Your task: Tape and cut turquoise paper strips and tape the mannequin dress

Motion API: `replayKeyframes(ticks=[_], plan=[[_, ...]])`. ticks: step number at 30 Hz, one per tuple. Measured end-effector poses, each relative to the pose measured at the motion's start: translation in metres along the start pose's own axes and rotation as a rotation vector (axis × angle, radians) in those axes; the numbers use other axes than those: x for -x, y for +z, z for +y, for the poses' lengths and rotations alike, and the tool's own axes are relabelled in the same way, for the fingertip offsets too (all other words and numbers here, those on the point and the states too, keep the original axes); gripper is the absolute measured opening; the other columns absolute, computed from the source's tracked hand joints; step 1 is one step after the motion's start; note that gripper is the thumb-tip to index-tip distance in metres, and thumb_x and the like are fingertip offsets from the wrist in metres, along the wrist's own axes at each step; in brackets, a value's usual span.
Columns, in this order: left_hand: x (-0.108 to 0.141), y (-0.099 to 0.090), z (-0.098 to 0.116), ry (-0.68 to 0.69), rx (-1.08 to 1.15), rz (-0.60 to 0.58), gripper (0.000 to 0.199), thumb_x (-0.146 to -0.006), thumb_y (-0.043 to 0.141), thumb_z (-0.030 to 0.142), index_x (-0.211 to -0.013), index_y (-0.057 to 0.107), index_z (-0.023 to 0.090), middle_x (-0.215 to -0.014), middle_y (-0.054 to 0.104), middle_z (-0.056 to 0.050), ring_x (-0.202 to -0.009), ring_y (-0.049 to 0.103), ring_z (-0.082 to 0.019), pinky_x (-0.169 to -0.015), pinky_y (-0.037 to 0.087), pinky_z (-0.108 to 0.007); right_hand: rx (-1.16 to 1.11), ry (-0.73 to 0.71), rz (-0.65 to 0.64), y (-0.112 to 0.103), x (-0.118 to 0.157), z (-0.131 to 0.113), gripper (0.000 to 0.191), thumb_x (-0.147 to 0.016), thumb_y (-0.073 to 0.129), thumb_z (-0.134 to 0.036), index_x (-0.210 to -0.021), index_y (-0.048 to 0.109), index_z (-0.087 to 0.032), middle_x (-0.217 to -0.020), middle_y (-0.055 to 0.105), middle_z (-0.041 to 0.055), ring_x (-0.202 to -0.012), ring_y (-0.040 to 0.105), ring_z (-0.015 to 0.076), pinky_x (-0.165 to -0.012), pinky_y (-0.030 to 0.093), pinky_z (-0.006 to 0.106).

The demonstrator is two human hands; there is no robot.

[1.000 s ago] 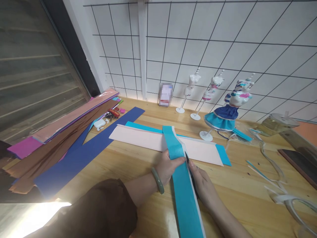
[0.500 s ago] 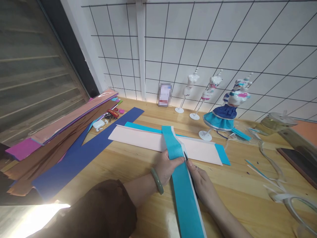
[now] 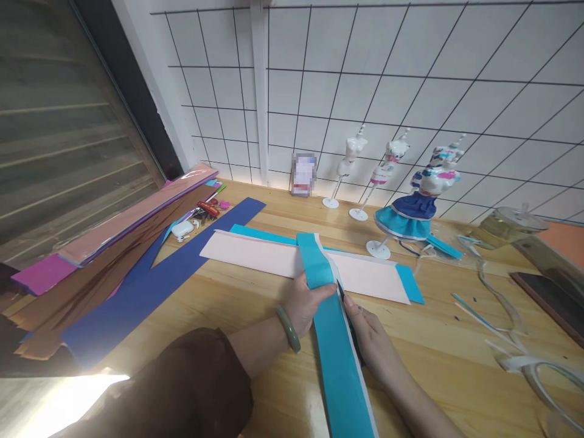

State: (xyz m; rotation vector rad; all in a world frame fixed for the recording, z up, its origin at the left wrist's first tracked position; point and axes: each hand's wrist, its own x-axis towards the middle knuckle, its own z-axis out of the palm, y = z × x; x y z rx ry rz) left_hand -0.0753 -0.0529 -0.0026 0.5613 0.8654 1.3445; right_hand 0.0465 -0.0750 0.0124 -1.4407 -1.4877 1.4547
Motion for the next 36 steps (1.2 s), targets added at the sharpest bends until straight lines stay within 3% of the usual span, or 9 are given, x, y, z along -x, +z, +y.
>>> replayKeyframes(ticks=[6,17,36], plan=[[0.002,-0.001,-0.005,-0.004,-0.022,-0.018,0.031,-0.056,0.075,0.023,-0.084,0.063,0.015,-0.075,0.066,-0.004,-0.066,0.059,-0.015,-0.066,0.046,-0.029,-0.004,-0.024,-0.005,0.000,0.003,-0.008,0.052,-0.081,0.034,-0.059,-0.068,0.061,-0.016,-0.071,0.066,0.0057,-0.072,0.056,0.0215,-0.068,0.043,0.027],[0.002,-0.001,-0.005,-0.010,-0.029,-0.019,0.032,-0.056,0.076,0.022,-0.085,0.064,0.014,-0.076,0.066,-0.004,-0.067,0.059,-0.015,-0.067,0.046,-0.028,-0.018,0.012,0.014,0.000,0.002,-0.007,0.051,-0.079,0.037,-0.060,-0.062,0.057,-0.016,-0.062,0.063,0.0038,-0.061,0.053,0.0186,-0.059,0.042,0.026],[0.007,0.004,-0.001,0.021,-0.038,-0.017,0.025,-0.056,0.075,0.023,-0.076,0.063,0.014,-0.072,0.065,-0.004,-0.065,0.057,-0.015,-0.066,0.045,-0.029,-0.012,0.031,0.032,0.001,0.003,-0.010,0.048,-0.078,0.040,-0.059,-0.064,0.057,-0.017,-0.066,0.064,0.0047,-0.066,0.055,0.0211,-0.063,0.043,0.028]])
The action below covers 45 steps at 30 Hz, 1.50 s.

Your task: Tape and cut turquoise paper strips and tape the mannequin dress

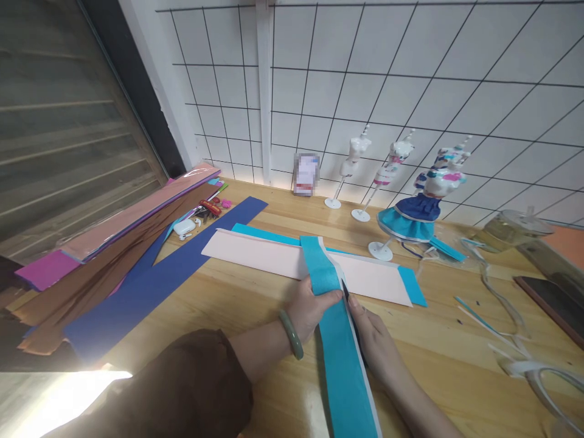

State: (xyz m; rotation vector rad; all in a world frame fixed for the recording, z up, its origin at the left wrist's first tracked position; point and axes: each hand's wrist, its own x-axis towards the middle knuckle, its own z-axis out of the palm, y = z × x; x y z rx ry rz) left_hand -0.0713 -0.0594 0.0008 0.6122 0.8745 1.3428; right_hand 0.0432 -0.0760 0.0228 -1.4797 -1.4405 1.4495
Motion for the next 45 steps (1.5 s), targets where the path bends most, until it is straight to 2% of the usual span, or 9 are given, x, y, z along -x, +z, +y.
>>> replayKeyframes(ticks=[7,19,21,23,25,27,34,45], plan=[[-0.001,-0.001,-0.003,-0.002,0.022,0.015,0.026,-0.056,0.076,0.022,-0.077,0.063,0.014,-0.072,0.065,-0.003,-0.065,0.057,-0.014,-0.065,0.045,-0.028,0.027,-0.017,0.029,0.000,0.000,0.001,0.050,-0.076,0.040,-0.062,-0.060,0.056,-0.017,-0.061,0.061,0.0031,-0.061,0.053,0.0198,-0.059,0.042,0.028],[-0.001,-0.001,-0.001,-0.033,0.050,0.005,0.029,-0.053,0.077,0.022,-0.077,0.063,0.014,-0.071,0.065,-0.003,-0.065,0.058,-0.015,-0.066,0.045,-0.028,-0.008,-0.019,0.005,-0.002,-0.002,0.003,0.047,-0.075,0.043,-0.061,-0.065,0.055,-0.016,-0.066,0.062,0.0024,-0.067,0.054,0.0191,-0.064,0.042,0.026],[-0.003,-0.001,0.001,-0.058,0.077,0.002,0.031,-0.053,0.077,0.022,-0.078,0.063,0.014,-0.071,0.065,-0.003,-0.065,0.059,-0.016,-0.067,0.046,-0.029,-0.004,-0.021,0.002,-0.002,-0.002,0.004,0.047,-0.075,0.043,-0.061,-0.063,0.054,-0.017,-0.062,0.060,0.0016,-0.063,0.054,0.0178,-0.061,0.042,0.026],[-0.004,-0.001,0.003,-0.071,0.121,-0.004,0.029,-0.055,0.076,0.023,-0.079,0.063,0.014,-0.071,0.065,-0.003,-0.065,0.059,-0.015,-0.068,0.046,-0.030,0.001,0.010,-0.015,-0.001,-0.001,0.005,0.048,-0.077,0.040,-0.062,-0.059,0.049,-0.018,-0.052,0.054,-0.0013,-0.051,0.051,0.0149,-0.051,0.040,0.025],[-0.006,-0.001,0.006,-0.073,0.159,0.008,0.029,-0.056,0.075,0.023,-0.080,0.063,0.014,-0.072,0.065,-0.004,-0.065,0.059,-0.015,-0.068,0.046,-0.030,0.012,0.048,-0.047,0.001,0.000,0.007,0.049,-0.078,0.036,-0.063,-0.055,0.043,-0.020,-0.041,0.045,-0.0050,-0.037,0.043,0.0122,-0.040,0.033,0.024],[-0.008,-0.002,0.009,-0.076,0.174,0.036,0.031,-0.053,0.076,0.022,-0.080,0.063,0.014,-0.073,0.066,-0.004,-0.065,0.059,-0.016,-0.068,0.046,-0.030,0.027,0.060,-0.080,0.002,0.001,0.008,0.049,-0.079,0.033,-0.063,-0.053,0.038,-0.022,-0.035,0.038,-0.0070,-0.030,0.038,0.0111,-0.035,0.028,0.024],[-0.011,-0.003,0.010,-0.057,0.149,0.056,0.034,-0.048,0.078,0.017,-0.079,0.062,0.015,-0.071,0.066,-0.003,-0.064,0.059,-0.015,-0.067,0.047,-0.030,0.036,0.056,-0.065,0.003,0.001,0.007,0.050,-0.079,0.034,-0.062,-0.051,0.038,-0.022,-0.033,0.041,-0.0065,-0.031,0.041,0.0118,-0.037,0.030,0.024],[-0.004,-0.002,0.003,0.023,0.025,0.036,0.024,-0.057,0.073,0.018,-0.078,0.061,0.015,-0.071,0.064,-0.002,-0.065,0.058,-0.013,-0.066,0.046,-0.028,0.031,0.053,-0.043,0.002,0.002,0.007,0.055,-0.081,0.030,-0.062,-0.045,0.039,-0.021,-0.029,0.040,-0.0055,-0.029,0.039,0.0104,-0.037,0.029,0.023]])
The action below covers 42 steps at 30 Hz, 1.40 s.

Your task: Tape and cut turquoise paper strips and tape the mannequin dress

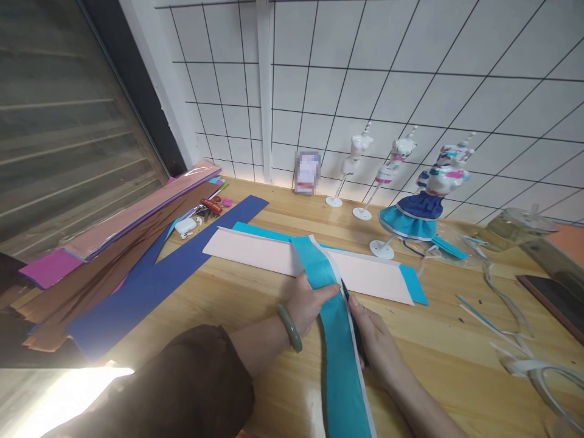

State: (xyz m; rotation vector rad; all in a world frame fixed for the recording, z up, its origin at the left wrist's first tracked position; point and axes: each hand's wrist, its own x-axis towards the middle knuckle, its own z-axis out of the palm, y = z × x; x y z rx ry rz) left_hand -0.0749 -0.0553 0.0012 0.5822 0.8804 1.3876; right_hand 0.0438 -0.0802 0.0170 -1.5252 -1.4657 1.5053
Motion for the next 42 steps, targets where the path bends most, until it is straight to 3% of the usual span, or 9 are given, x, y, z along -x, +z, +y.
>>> replayKeyframes(ticks=[18,29,42], plan=[[-0.0022,-0.0025,0.0030,0.000,-0.077,-0.011,0.032,-0.056,0.075,0.023,-0.083,0.060,0.015,-0.074,0.065,-0.002,-0.066,0.059,-0.014,-0.068,0.047,-0.029,-0.033,0.004,-0.011,-0.0007,-0.0035,0.0067,0.056,-0.082,0.030,-0.062,-0.046,0.040,-0.020,-0.027,0.038,-0.0057,-0.025,0.036,0.0080,-0.033,0.026,0.020],[0.0004,-0.0012,0.0032,0.019,-0.113,-0.031,0.028,-0.058,0.074,0.021,-0.082,0.060,0.014,-0.074,0.065,-0.002,-0.066,0.059,-0.014,-0.067,0.047,-0.028,-0.043,-0.004,-0.013,-0.0007,-0.0039,0.0077,0.059,-0.082,0.030,-0.062,-0.042,0.040,-0.020,-0.025,0.037,-0.0045,-0.024,0.034,0.0074,-0.033,0.026,0.020],[-0.0008,-0.0032,-0.0013,0.010,-0.083,-0.037,0.026,-0.060,0.072,0.022,-0.082,0.060,0.014,-0.074,0.064,-0.002,-0.066,0.057,-0.013,-0.066,0.047,-0.026,-0.067,-0.031,-0.018,-0.0003,-0.0056,0.0095,0.053,-0.082,0.031,-0.061,-0.049,0.039,-0.020,-0.025,0.036,-0.0072,-0.022,0.032,0.0065,-0.030,0.022,0.019]])
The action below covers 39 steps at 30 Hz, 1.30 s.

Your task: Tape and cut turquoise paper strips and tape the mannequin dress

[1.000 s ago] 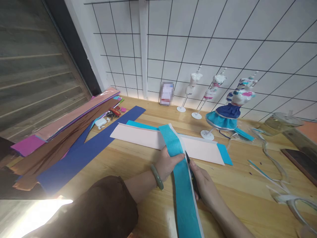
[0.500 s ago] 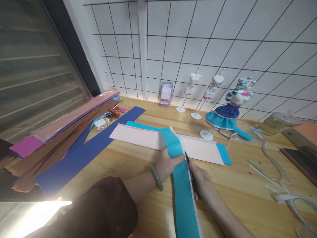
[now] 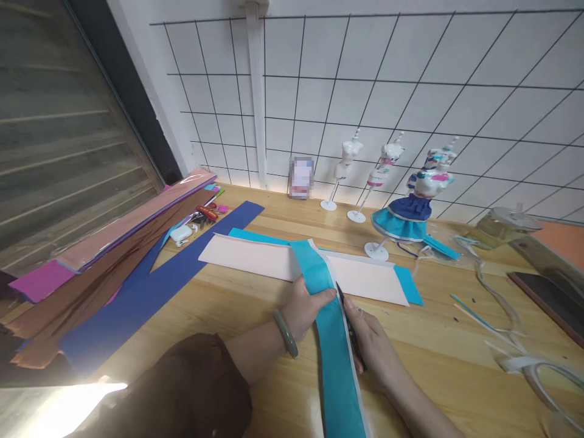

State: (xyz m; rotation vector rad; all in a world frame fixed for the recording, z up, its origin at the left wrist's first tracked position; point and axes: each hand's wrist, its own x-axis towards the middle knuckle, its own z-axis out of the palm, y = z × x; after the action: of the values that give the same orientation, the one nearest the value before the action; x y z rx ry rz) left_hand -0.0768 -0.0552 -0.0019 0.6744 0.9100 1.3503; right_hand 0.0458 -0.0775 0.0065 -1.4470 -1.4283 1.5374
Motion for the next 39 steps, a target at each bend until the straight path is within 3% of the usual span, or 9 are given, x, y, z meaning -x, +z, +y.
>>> replayKeyframes(ticks=[10,17,25,39], plan=[[-0.001,0.000,-0.001,-0.004,0.046,-0.016,0.027,-0.060,0.073,0.021,-0.083,0.061,0.014,-0.075,0.065,-0.003,-0.066,0.058,-0.013,-0.066,0.047,-0.027,0.035,-0.009,-0.002,0.001,-0.001,-0.002,0.052,-0.082,0.031,-0.060,-0.049,0.038,-0.021,-0.026,0.035,-0.0077,-0.023,0.032,0.0068,-0.032,0.025,0.020],[-0.003,0.002,0.006,-0.036,0.147,0.016,0.019,-0.060,0.072,0.020,-0.074,0.060,0.014,-0.067,0.062,-0.001,-0.059,0.055,-0.011,-0.062,0.046,-0.025,0.073,0.006,-0.021,0.003,0.001,-0.008,0.052,-0.080,0.031,-0.064,-0.049,0.037,-0.022,-0.026,0.035,-0.0078,-0.023,0.032,0.0081,-0.032,0.025,0.022],[-0.006,0.000,0.005,-0.028,0.078,0.072,0.024,-0.055,0.074,0.020,-0.074,0.061,0.014,-0.069,0.064,-0.002,-0.060,0.057,-0.012,-0.063,0.046,-0.026,0.087,-0.006,-0.037,0.004,0.003,-0.009,0.054,-0.080,0.027,-0.065,-0.048,0.036,-0.023,-0.027,0.035,-0.0073,-0.025,0.035,0.0089,-0.034,0.028,0.022],[0.001,0.003,0.001,-0.026,0.026,0.027,0.031,-0.056,0.075,0.020,-0.084,0.063,0.015,-0.074,0.067,-0.003,-0.068,0.061,-0.016,-0.067,0.048,-0.028,0.027,-0.001,0.002,0.002,0.005,-0.011,0.056,-0.081,0.031,-0.062,-0.043,0.039,-0.021,-0.026,0.037,-0.0057,-0.025,0.035,0.0089,-0.035,0.028,0.022]])
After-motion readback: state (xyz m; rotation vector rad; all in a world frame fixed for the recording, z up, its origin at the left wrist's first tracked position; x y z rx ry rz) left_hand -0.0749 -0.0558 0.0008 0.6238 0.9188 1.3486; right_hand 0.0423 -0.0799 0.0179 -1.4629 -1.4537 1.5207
